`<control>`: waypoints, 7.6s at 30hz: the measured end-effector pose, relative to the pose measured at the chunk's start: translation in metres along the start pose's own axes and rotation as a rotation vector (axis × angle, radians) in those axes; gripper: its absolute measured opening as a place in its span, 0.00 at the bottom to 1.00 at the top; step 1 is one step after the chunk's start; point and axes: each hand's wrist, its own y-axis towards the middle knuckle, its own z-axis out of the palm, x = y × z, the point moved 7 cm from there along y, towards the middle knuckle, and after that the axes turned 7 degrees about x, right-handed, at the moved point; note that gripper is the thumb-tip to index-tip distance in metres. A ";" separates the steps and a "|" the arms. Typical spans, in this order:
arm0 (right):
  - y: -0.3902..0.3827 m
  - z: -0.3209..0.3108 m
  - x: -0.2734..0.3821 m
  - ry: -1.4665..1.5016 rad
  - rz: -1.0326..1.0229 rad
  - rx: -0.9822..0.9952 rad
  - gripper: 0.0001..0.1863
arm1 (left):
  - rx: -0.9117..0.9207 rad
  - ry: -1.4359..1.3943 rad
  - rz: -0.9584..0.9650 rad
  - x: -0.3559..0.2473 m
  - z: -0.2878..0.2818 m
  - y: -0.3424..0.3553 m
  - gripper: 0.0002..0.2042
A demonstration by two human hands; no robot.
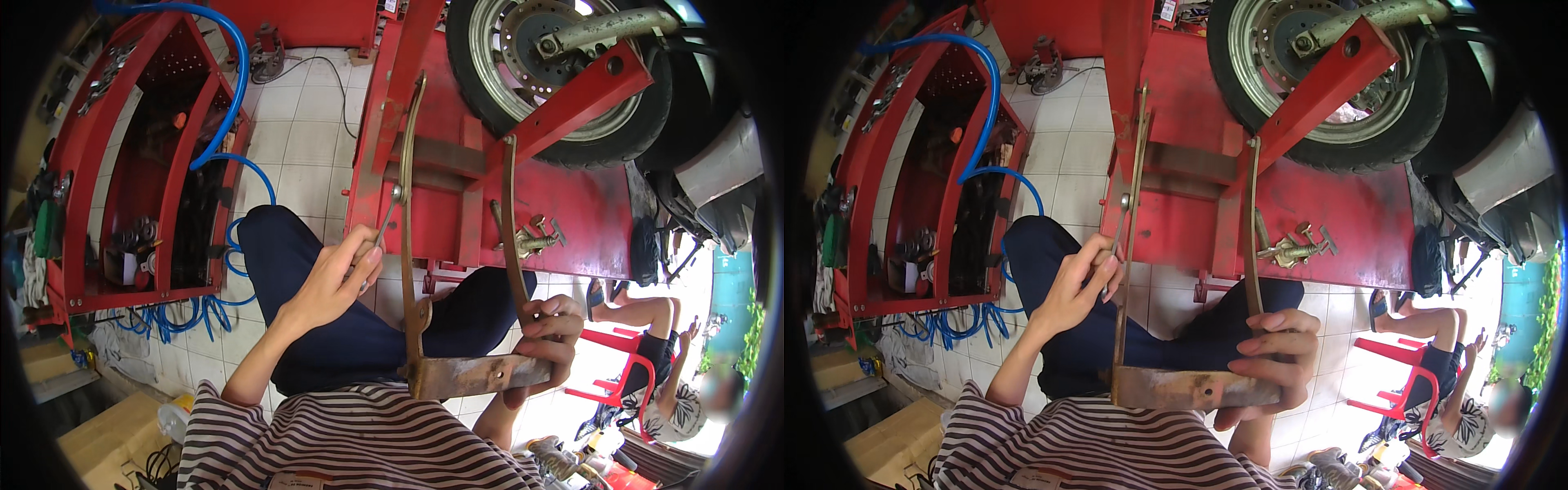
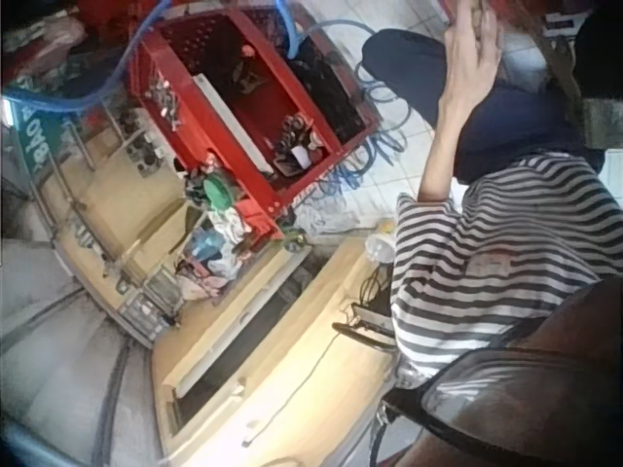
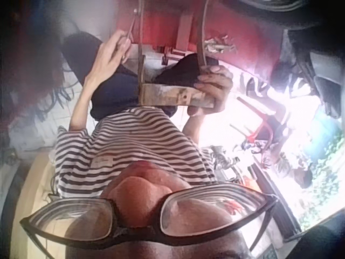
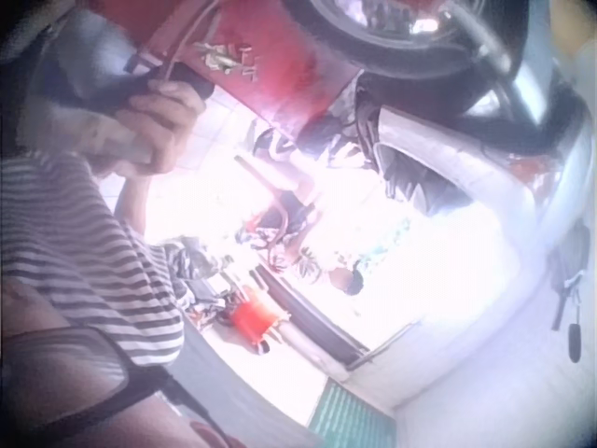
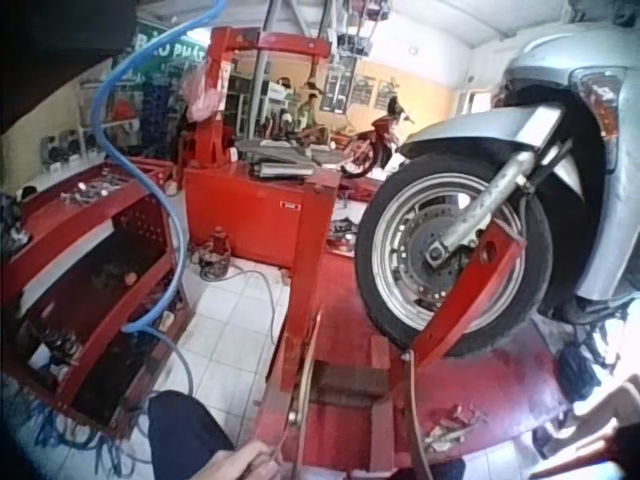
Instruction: The person uses a wrench to tighten and loosen bolts on a metal bracket while holding it by hand.
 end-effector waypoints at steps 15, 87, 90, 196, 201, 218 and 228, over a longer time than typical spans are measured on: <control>0.002 0.001 0.001 0.009 -0.027 -0.098 0.39 | -0.036 0.063 0.023 0.000 -0.001 0.004 0.04; -0.001 0.005 -0.002 0.057 -0.001 -0.048 0.38 | 0.002 0.261 0.073 0.010 -0.034 0.025 0.10; -0.001 0.005 -0.003 0.061 0.006 -0.077 0.37 | -0.039 0.424 0.099 -0.001 -0.036 0.022 0.08; 0.009 0.006 -0.004 0.084 -0.110 -0.073 0.36 | 0.036 0.413 0.371 -0.088 -0.026 -0.001 0.14; 0.007 0.004 -0.006 0.101 -0.110 -0.071 0.37 | -0.109 0.685 0.578 -0.120 -0.031 0.025 0.07; 0.006 0.007 -0.007 0.046 -0.134 -0.079 0.39 | -0.459 0.122 0.395 -0.111 -0.062 0.083 0.08; 0.006 0.006 -0.006 0.052 -0.107 -0.076 0.39 | -0.479 0.151 0.479 -0.111 -0.061 0.077 0.07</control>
